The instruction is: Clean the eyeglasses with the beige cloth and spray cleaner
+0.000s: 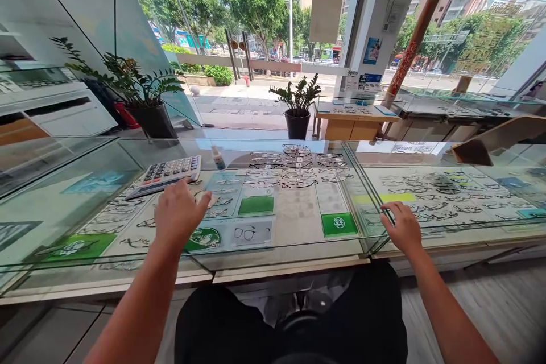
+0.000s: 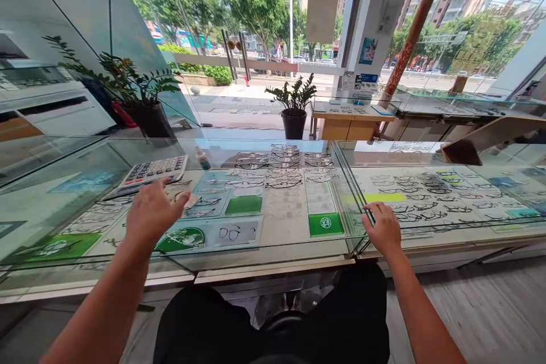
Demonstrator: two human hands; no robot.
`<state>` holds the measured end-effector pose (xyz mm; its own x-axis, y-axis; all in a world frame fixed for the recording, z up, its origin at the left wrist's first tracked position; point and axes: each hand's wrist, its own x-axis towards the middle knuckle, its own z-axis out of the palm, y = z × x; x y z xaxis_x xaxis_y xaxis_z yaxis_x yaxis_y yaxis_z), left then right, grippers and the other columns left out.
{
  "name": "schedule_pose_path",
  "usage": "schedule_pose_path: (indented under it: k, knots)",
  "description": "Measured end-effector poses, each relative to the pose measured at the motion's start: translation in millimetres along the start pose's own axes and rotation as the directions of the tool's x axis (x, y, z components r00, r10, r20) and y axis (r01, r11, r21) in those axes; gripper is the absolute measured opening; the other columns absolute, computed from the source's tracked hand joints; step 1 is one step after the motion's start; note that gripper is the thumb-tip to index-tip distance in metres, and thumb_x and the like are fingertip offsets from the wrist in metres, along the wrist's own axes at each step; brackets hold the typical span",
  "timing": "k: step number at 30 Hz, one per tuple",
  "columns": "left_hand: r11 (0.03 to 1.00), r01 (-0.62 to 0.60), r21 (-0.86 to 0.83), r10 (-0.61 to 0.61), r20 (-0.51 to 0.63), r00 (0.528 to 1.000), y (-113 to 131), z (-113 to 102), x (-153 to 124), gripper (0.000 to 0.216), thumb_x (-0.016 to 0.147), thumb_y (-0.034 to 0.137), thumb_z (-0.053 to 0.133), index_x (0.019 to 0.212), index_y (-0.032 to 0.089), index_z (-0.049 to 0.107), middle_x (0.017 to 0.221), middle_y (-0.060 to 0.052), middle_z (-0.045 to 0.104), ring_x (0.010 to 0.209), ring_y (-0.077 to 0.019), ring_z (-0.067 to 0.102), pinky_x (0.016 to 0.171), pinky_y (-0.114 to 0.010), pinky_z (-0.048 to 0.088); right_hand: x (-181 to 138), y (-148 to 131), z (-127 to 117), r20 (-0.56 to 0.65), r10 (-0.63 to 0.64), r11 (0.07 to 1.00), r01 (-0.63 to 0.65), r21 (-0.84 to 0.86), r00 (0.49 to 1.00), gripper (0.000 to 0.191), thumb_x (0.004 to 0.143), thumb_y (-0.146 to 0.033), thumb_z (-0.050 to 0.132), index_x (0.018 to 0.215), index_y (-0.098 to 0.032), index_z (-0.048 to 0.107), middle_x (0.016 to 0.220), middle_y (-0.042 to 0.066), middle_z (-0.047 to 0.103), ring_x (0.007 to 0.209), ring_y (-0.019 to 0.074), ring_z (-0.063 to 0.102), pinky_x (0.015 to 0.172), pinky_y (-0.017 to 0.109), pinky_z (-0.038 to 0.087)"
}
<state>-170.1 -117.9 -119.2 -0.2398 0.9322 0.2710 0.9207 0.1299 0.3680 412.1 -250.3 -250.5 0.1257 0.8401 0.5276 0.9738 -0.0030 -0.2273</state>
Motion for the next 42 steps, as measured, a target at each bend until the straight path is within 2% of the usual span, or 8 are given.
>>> schedule_pose_path:
  k: [5, 11, 19, 30, 36, 38, 40, 42]
  knots:
    - [0.898, -0.128, -0.421, 0.297, 0.366, 0.882, 41.8, 1.4, -136.7, 0.045, 0.102, 0.065, 0.054, 0.102, 0.022, 0.066, 0.090, -0.004, 0.070, 0.083, -0.0225, 0.064, 0.076, -0.031, 0.045, -0.8, -1.8, 1.5, -0.013, 0.011, 0.999, -0.011, -0.031, 1.000, 0.025, 0.104, -0.039, 0.055, 0.119, -0.025, 0.071, 0.123, 0.010, 0.073, 0.113, 0.0336, 0.065, 0.098, 0.049, 0.050]
    - [0.704, 0.554, -0.444, 0.497, 0.866, 0.062, 53.0, 152.0, -250.8, 0.061, 0.075, 0.075, 0.084, 0.080, 0.016, 0.070, 0.070, -0.003, 0.069, 0.063, -0.0143, 0.058, 0.062, -0.025, 0.039, 1.0, -4.8, -1.7, 0.003, 0.032, 0.999, -0.032, -0.041, 0.999, 0.024, 0.104, -0.038, 0.056, 0.118, -0.025, 0.071, 0.123, 0.010, 0.074, 0.112, 0.0330, 0.066, 0.095, 0.048, 0.050]
    - [-0.179, 0.949, -0.259, -0.087, 0.965, 0.247, 17.1, 277.6, -248.2, 0.026, 0.087, 0.033, 0.086, 0.096, 0.021, 0.065, 0.100, -0.003, 0.071, 0.087, -0.0177, 0.076, 0.075, -0.026, 0.056, 0.6, -5.2, -4.8, 0.017, 0.046, 0.998, -0.046, -0.038, 0.999, 0.026, 0.105, -0.039, 0.053, 0.118, -0.025, 0.071, 0.124, 0.010, 0.073, 0.114, 0.0328, 0.064, 0.093, 0.046, 0.050]
    - [-0.134, 0.964, -0.228, -0.169, 0.964, 0.205, 9.8, 282.1, -256.6, 0.025, 0.089, 0.035, 0.078, 0.086, 0.019, 0.059, 0.086, 0.003, 0.062, 0.068, -0.0116, 0.067, 0.055, -0.024, 0.042, 5.1, -4.4, -6.8, 0.003, 0.051, 0.998, -0.051, -0.027, 0.999, 0.023, 0.102, -0.038, 0.056, 0.114, -0.026, 0.072, 0.123, 0.009, 0.074, 0.113, 0.0330, 0.064, 0.093, 0.046, 0.050]
    - [0.204, 0.969, -0.136, -0.004, 0.990, 0.140, 8.8, 214.2, -284.2, 0.030, 0.082, 0.044, 0.083, 0.094, 0.022, 0.065, 0.113, -0.005, 0.077, 0.088, -0.0179, 0.072, 0.068, -0.025, 0.046, 6.8, -1.2, -8.1, 0.048, 0.062, 0.998, -0.061, -0.014, 0.997, 0.023, 0.100, -0.038, 0.057, 0.114, -0.026, 0.070, 0.124, 0.010, 0.072, 0.113, 0.0336, 0.063, 0.093, 0.046, 0.049]
    - [0.608, 0.737, -0.294, 0.325, 0.940, 0.107, 24.9, 158.3, -282.2, 0.028, 0.081, 0.043, 0.085, 0.089, 0.021, 0.069, 0.107, -0.005, 0.079, 0.089, -0.0177, 0.069, 0.073, -0.025, 0.045, 10.2, 3.1, -5.9, 0.073, 0.048, 0.999, -0.048, -0.002, 0.996, 0.024, 0.099, -0.039, 0.057, 0.114, -0.025, 0.070, 0.122, 0.011, 0.072, 0.112, 0.0335, 0.063, 0.095, 0.047, 0.049]
    - [0.696, 0.408, -0.591, 0.642, 0.767, 0.015, 55.6, 89.5, -267.9, 0.025, 0.085, 0.044, 0.083, 0.096, 0.022, 0.076, 0.095, -0.002, 0.079, 0.083, -0.0172, 0.065, 0.073, -0.026, 0.043, 19.2, 11.2, -2.0, 0.107, 0.017, 0.999, -0.021, 0.037, 0.994, 0.025, 0.099, -0.042, 0.058, 0.113, -0.025, 0.070, 0.120, 0.011, 0.071, 0.113, 0.0331, 0.062, 0.098, 0.047, 0.049]
    - [0.675, 0.153, -0.722, 0.719, 0.690, 0.082, 99.8, 23.9, -240.9, 0.028, 0.102, 0.048, 0.064, 0.093, 0.024, 0.075, 0.088, 0.000, 0.078, 0.076, -0.0160, 0.063, 0.068, -0.027, 0.041, 34.7, 23.8, 3.0, 0.142, -0.017, 0.997, 0.007, 0.074, 0.990, 0.028, 0.099, -0.044, 0.059, 0.113, -0.024, 0.071, 0.120, 0.011, 0.071, 0.115, 0.0326, 0.062, 0.101, 0.047, 0.049]
